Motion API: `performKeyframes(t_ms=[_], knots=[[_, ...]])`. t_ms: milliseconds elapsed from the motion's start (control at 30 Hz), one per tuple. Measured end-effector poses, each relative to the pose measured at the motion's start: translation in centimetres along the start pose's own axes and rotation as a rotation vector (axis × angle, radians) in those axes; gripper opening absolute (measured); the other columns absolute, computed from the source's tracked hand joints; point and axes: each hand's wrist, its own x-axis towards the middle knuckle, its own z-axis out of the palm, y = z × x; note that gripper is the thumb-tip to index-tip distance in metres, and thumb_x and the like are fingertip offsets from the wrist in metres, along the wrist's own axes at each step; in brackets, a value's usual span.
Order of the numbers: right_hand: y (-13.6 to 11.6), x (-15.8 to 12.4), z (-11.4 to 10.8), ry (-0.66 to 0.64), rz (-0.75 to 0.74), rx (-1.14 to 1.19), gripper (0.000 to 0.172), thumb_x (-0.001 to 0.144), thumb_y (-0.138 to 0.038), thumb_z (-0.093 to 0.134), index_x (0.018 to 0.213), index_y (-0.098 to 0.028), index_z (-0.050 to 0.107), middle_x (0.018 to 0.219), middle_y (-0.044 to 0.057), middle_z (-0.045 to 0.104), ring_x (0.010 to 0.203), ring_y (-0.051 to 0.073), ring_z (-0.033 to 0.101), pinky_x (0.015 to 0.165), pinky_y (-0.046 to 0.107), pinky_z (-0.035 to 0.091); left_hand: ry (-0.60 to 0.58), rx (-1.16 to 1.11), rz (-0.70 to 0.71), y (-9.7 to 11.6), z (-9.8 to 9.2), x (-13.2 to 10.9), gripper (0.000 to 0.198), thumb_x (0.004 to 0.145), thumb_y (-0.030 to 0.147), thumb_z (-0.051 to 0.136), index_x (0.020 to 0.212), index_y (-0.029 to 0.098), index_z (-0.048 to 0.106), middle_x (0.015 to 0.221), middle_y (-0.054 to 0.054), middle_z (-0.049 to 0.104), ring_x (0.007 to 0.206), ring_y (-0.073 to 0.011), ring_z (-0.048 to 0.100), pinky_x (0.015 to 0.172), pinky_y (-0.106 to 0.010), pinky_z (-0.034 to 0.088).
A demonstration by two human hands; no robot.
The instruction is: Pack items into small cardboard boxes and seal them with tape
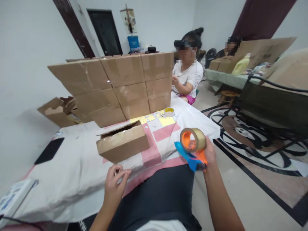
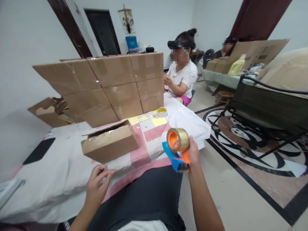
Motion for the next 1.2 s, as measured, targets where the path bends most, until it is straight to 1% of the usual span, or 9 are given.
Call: performKeyframes(t_ms=[200,333,500,633,733,833,933,1033,1200], knots=[[1.8,9.4,9.0,-0.192,0.055,-0.089,0.067,0.055,-0.085,0.073,0.059,-0.020,0.055,0.059,0.005,0.063,0.057,0.018,0.058,0.057,0.032,0.052,0.046,-0.423,-0.534,3.0,0.8,1.2,0.035,0.086,0.042,0.067,0.113,0.020,0.070,0.072,0.000,0.071,0.057,-0.0139,0.062,0.061,-0.029,0.051],[3.1,10.8,10.6,-0.193,0.093,-0.156,0.069,0.059,-0.086,0.068,0.068,-0.018,0.061,0.066,0.006,0.065,0.064,0.020,0.060,0.060,0.033,0.052,0.076,-0.562,-0.621,3.8,0.0,3.1,0.075,0.081,0.036,0.072,0.147,0.018,0.042,0.070,0.002,0.072,0.064,-0.0149,0.067,0.063,-0.027,0.051],[1.1,4.0,9.5,0.039,-0.172,-0.323,0.057,0.079,-0.070,0.064,0.107,-0.020,0.068,0.107,0.011,0.069,0.097,0.025,0.062,0.082,0.038,0.053,0.105,-0.560,-0.623,3.8,-1.3,3.8,0.071,0.079,0.029,0.073,0.142,0.018,0.042,0.071,0.003,0.073,0.073,-0.0164,0.072,0.076,-0.030,0.053],[-3.1,-5.5,13.1,-0.609,-0.421,-0.411,0.047,0.082,-0.048,0.076,0.124,-0.029,0.069,0.130,0.011,0.063,0.123,0.030,0.057,0.103,0.047,0.047,0.072,-0.576,-0.608,4.2,-1.0,3.3,0.065,0.082,0.031,0.071,0.140,0.020,0.044,0.071,0.003,0.073,0.073,-0.0163,0.071,0.075,-0.030,0.052],[-5.5,-9.5,17.2,-0.809,-0.532,-0.416,0.050,0.084,-0.036,0.077,0.133,-0.033,0.064,0.134,0.009,0.060,0.127,0.029,0.053,0.109,0.047,0.043,0.067,-0.570,-0.573,4.4,-0.8,2.6,0.063,0.085,0.032,0.069,0.141,0.021,0.043,0.073,0.004,0.073,0.074,-0.0156,0.071,0.075,-0.029,0.051],[-6.0,-10.2,20.1,-0.765,-0.540,-0.370,0.035,0.087,-0.028,0.073,0.122,-0.031,0.069,0.124,0.009,0.066,0.119,0.028,0.057,0.103,0.046,0.046,0.071,-0.545,-0.524,4.4,-1.0,1.8,0.057,0.088,0.032,0.066,0.140,0.022,0.044,0.075,0.004,0.072,0.075,-0.0150,0.070,0.076,-0.029,0.051],[-5.4,-9.8,21.9,-0.732,-0.368,-0.262,0.033,0.086,-0.025,0.071,0.119,-0.028,0.066,0.103,0.006,0.071,0.098,0.025,0.064,0.088,0.041,0.050,0.069,-0.533,-0.518,4.3,-1.3,1.3,0.054,0.090,0.031,0.064,0.139,0.022,0.045,0.080,0.002,0.074,0.079,-0.0157,0.071,0.079,-0.030,0.051],[-5.1,-9.7,22.5,-0.717,-0.256,-0.180,0.032,0.088,-0.025,0.067,0.119,-0.026,0.062,0.090,0.002,0.069,0.084,0.020,0.063,0.080,0.036,0.049,0.055,-0.552,-0.538,4.2,-1.6,1.3,0.057,0.089,0.032,0.065,0.140,0.021,0.043,0.082,0.000,0.075,0.081,-0.0170,0.071,0.080,-0.030,0.051],[-5.8,-9.8,22.2,-0.698,-0.319,-0.217,0.028,0.090,-0.026,0.064,0.118,-0.027,0.061,0.091,0.003,0.067,0.085,0.021,0.062,0.078,0.035,0.047,0.019,-0.622,-0.620,4.1,-1.6,1.2,0.065,0.090,0.037,0.064,0.147,0.020,0.036,0.074,0.001,0.075,0.076,-0.0184,0.072,0.076,-0.030,0.051]])
